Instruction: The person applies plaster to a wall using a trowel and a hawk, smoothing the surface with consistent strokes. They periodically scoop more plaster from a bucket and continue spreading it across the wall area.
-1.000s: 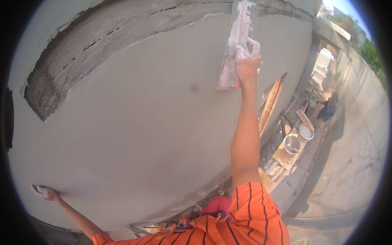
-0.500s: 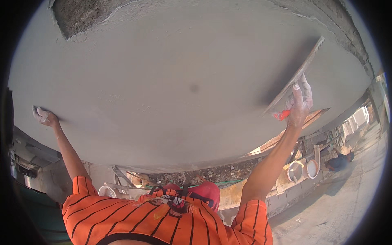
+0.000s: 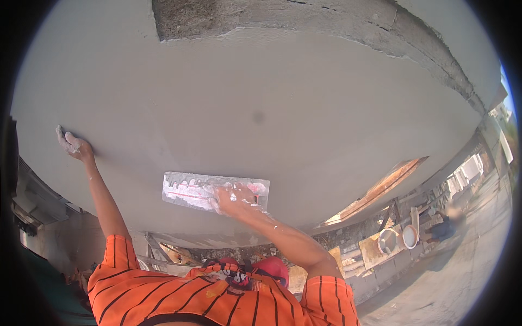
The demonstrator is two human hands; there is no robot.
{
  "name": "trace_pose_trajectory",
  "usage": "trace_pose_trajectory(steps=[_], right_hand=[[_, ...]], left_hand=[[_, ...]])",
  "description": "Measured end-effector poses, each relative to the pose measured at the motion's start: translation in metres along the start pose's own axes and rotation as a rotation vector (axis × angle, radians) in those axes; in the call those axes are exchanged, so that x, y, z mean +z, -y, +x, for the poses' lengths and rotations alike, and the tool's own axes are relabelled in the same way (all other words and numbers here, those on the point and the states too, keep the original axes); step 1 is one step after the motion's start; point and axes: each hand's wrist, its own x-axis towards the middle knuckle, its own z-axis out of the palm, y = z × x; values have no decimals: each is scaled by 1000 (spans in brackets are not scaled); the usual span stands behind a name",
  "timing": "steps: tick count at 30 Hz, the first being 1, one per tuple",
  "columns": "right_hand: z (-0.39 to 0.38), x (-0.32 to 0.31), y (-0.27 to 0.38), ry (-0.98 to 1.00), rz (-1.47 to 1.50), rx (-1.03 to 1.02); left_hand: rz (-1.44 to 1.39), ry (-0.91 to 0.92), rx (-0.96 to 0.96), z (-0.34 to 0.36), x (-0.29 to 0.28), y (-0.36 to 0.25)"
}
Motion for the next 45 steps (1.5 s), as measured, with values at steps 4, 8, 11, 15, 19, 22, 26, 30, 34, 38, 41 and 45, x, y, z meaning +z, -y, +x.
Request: trace_pose_trajectory(steps=[4, 8, 11, 15, 19, 22, 26, 30, 34, 38, 41, 45], right_hand=[[-55, -131, -21, -703, -298, -267], [-62, -265, -38, -972, -407, -69], [-37, -242, -28, -1069, -595, -345], [-35, -149, -23, -258, -388, 18], [-65, -139, -34, -548, -308, -32], [-78, -197, -57, -1219, 339, -68], [-52, -230, -19, -978, 201, 0], [-28, -171, 19, -564, -172, 43], [-37, -156, -6, -325, -380, 4], [-55, -241, 17, -760, -118, 79], [-28, -233, 21, -815, -170, 19], [-16, -70, -8, -304, -332, 37]], left_hand=[[11, -5, -3, 4, -10, -5], [-34, 3, -6, -1, -5, -14], [-36, 3, -15, 1, -2, -11], [24, 17, 70, 0, -7, -4], [-23, 1, 28, 4, -5, -6], [7, 7, 19, -1, -7, -12], [-15, 10, -2, -3, -4, -13], [-22, 9, 45, -2, -7, -6], [-24, 16, 20, 1, -5, -10], [-7, 7, 0, 0, -9, -12], [-55, 25, -36, 2, -8, -16], [-12, 41, -8, -5, -9, -15]])
